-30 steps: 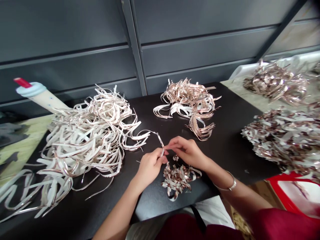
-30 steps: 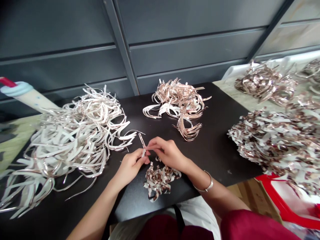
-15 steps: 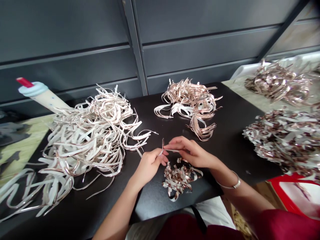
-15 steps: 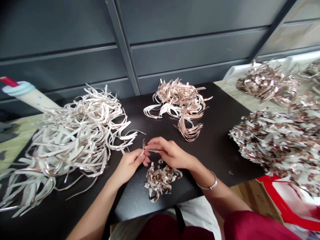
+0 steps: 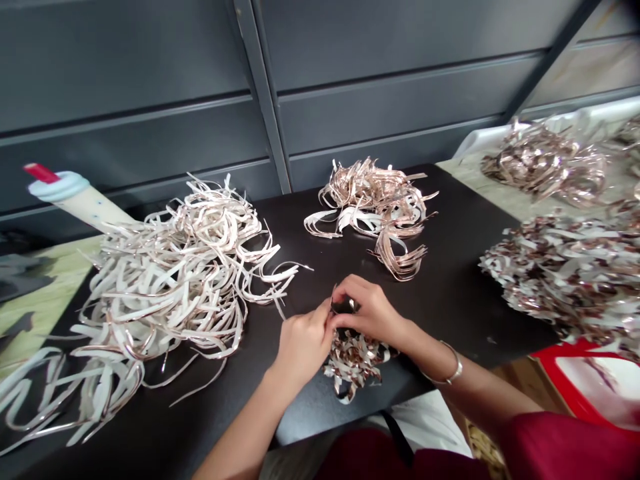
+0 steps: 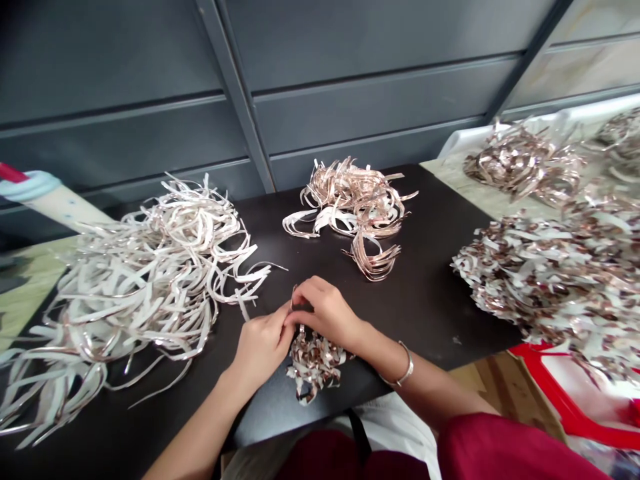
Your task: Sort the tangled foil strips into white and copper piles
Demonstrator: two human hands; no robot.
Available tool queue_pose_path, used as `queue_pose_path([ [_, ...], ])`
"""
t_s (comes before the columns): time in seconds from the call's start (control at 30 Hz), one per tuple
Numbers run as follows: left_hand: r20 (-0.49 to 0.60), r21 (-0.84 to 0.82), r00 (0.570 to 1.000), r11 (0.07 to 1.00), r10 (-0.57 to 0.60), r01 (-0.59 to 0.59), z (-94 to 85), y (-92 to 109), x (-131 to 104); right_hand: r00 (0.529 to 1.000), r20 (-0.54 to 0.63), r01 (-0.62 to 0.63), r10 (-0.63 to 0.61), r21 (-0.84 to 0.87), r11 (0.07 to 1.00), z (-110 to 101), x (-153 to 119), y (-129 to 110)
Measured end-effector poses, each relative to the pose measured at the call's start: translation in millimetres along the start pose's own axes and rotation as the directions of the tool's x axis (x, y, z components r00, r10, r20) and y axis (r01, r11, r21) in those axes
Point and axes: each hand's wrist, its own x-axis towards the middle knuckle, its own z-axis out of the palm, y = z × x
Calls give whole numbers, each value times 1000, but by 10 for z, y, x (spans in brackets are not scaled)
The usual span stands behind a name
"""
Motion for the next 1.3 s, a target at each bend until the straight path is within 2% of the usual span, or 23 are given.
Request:
queue_pose_path([
  [0.07, 2, -43, 1000, 999, 17, -17, -1, 18, -12, 1000, -3, 3, -3, -57, 998, 59, 3, -17],
  [0.17, 85, -278, 996, 960, -19, 42, -51, 12, -3, 998, 33, -59, 59, -5, 998, 6, 20, -6],
  [0.27, 174, -542, 981, 825, -80, 163, -111, -11, 26, 995, 39, -93, 92, 43, 995, -118, 42, 24],
  [0.33, 188, -620, 976, 758, -107, 203, -130, -15, 47, 997, 49, -62, 59, 50, 997, -161, 48, 37],
  [0.43, 179, -625, 973, 747, -145, 226, -124, 6, 64, 999, 46, 6, -9, 53, 999, -126, 39, 28],
  [0.63, 95, -601, 969, 762, -230, 240, -91, 42, 45, 987, -76, 143, -144, -9, 990, 19, -17, -65],
  [0.73, 72, -641, 966, 731, -249, 236, -93, 16, 33, 984, -24, 178, -179, -29, 984, -2, -38, -106],
  [0.83, 86, -663, 965, 708, -249, 241, -114, -13, 31, 991, 42, 131, -131, -4, 991, -95, -48, -119],
  [0.9, 77, -641, 970, 734, -230, 225, -130, -23, 28, 995, 76, 59, -65, 79, 995, -169, -52, -116],
  [0.97, 32, -558, 980, 810, -198, 182, -137, -23, 17, 994, 111, -14, -5, 168, 986, -229, -57, -113],
  [1.03, -53, -402, 988, 909, -142, 109, -132, -20, -2, 990, 131, -71, 44, 216, 974, -265, -62, -111],
  [1.13, -196, -113, 979, 991, 53, -77, -111, -24, -33, 982, 146, -160, 123, 277, 948, -281, -59, -92],
  [1.2, -238, 36, 947, 976, 215, -213, -97, -39, -45, 961, 192, -263, 201, 393, 881, -278, -42, -58],
  [1.3, -246, 168, 895, 926, 373, -339, -76, -82, -49, 881, 333, -473, 336, 598, 647, -273, 4, 2],
])
